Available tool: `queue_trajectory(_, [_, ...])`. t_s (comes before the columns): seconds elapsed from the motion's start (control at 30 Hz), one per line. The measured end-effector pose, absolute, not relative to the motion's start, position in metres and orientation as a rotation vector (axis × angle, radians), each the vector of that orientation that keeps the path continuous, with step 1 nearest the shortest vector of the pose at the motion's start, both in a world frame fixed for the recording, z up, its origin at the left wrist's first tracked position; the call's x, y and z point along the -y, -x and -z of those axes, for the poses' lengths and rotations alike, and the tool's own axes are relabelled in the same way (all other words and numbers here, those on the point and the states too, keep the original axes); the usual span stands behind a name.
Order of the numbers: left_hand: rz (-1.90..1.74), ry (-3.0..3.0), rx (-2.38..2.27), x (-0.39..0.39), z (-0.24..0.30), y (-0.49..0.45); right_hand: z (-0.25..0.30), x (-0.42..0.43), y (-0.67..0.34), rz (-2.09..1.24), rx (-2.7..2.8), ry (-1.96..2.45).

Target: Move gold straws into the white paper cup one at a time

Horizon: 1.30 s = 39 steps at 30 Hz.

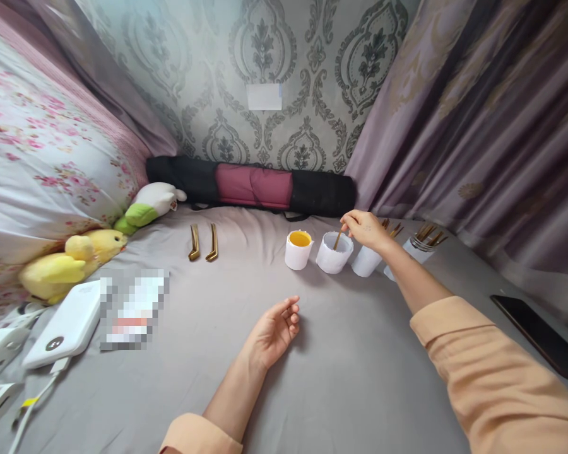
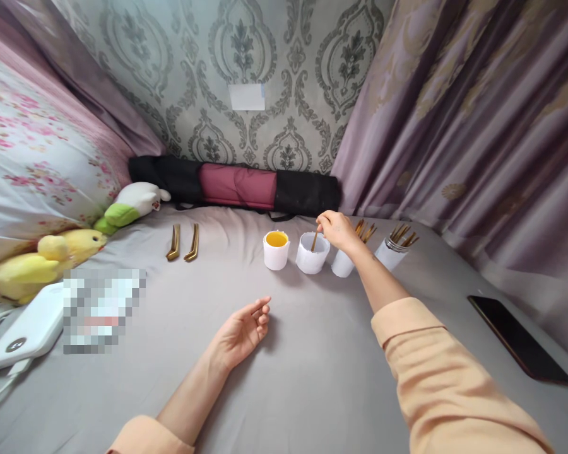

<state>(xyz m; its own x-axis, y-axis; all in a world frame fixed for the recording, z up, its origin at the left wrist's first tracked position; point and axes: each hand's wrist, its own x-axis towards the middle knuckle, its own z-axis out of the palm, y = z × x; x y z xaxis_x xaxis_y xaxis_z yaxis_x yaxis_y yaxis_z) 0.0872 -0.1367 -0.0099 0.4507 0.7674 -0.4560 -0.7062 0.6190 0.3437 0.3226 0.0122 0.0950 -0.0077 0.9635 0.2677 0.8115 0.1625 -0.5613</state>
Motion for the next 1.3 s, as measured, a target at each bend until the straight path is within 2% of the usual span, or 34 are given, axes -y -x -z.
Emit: queue_trajectory(1.3, [-0.916,-0.117,-0.624,0.136,0.012,-0.087,-0.076,-0.029,-0.324,-0.405,1.756,1.785])
